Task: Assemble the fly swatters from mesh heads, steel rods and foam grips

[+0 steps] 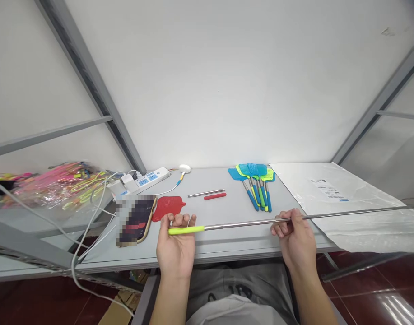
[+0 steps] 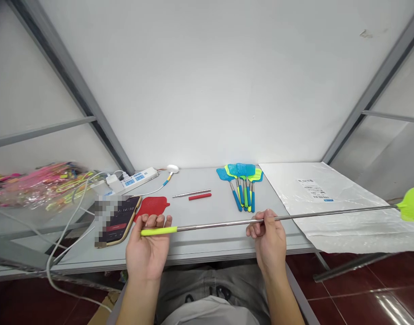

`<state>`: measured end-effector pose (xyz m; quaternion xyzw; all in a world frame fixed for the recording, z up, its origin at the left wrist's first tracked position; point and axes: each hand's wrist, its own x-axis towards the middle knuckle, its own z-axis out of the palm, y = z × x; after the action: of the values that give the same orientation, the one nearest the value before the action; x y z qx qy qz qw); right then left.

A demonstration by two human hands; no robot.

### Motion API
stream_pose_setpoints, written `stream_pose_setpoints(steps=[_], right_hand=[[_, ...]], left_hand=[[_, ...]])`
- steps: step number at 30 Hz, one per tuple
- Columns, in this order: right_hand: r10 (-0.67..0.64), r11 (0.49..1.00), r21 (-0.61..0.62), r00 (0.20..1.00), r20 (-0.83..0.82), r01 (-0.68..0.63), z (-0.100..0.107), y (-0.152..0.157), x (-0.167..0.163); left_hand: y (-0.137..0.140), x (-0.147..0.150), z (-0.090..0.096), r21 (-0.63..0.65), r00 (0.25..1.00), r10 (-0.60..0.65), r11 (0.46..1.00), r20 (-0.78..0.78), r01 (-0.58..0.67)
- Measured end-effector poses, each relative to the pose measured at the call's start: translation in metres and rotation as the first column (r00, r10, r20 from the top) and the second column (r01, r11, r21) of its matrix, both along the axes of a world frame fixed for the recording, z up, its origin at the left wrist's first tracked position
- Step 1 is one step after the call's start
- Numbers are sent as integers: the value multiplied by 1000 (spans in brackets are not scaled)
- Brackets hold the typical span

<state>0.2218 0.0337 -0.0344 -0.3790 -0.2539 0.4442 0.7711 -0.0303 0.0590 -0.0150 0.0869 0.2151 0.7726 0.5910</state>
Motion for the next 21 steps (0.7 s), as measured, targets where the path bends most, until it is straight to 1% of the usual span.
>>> stream_pose_setpoints(steps=[3, 5, 6, 8, 9, 10, 12, 14, 15, 16, 18, 19, 20, 21], right_hand=[[21, 1000, 20, 1000, -15, -21, 3, -1, -4], [50, 998, 47, 999, -5, -50, 4, -3, -9], [83, 995, 57, 997, 8, -83, 4, -4, -13], [164, 985, 58, 986, 36, -165, 2, -7, -25], [199, 979, 45, 979, 51, -201, 1, -9, -31], [200, 979, 37, 978, 60, -203, -1, -10, -37], [210, 977, 18, 972, 101, -213, -4, -11, -45], [251, 967, 5, 957, 144, -254, -7, -10, -47], [275, 961, -1, 949, 153, -278, -8, -9, -47], [290, 956, -5, 945, 150, -293, -9, -8, -45], [306, 952, -18, 943, 129, -306, -9, -6, -41], [312, 950, -25, 942, 119, -312, -9, -5, -39], [320, 947, -29, 941, 109, -319, -9, -4, -37], [327, 945, -28, 940, 97, -326, -8, -4, -34]], left_hand=[[-3, 2, 0, 64, 990, 55, 997, -133, -47], [-7, 11, -1, 84, 971, 85, 994, -226, -68], [-10, 17, -3, 85, 961, 76, 995, -267, -55], [-15, 32, -7, 65, 946, -6, 998, -325, 28], [-17, 40, -10, 38, 937, -88, 994, -337, 107], [-19, 46, -12, 12, 933, -143, 988, -331, 156], [-19, 51, -15, -12, 920, -181, 982, -347, 188], [-16, 47, -17, -13, 899, -177, 982, -400, 187], [-13, 43, -18, -15, 873, -177, 981, -455, 191], [-11, 37, -19, -23, 828, -183, 979, -530, 201], [-7, 24, -21, -57, 690, -196, 974, -696, 219], [-5, 18, -23, -70, 631, -187, 976, -753, 206], [-3, 12, -24, -72, 597, -166, 981, -785, 178], [-1, 6, -25, -64, 593, -135, 988, -794, 140]])
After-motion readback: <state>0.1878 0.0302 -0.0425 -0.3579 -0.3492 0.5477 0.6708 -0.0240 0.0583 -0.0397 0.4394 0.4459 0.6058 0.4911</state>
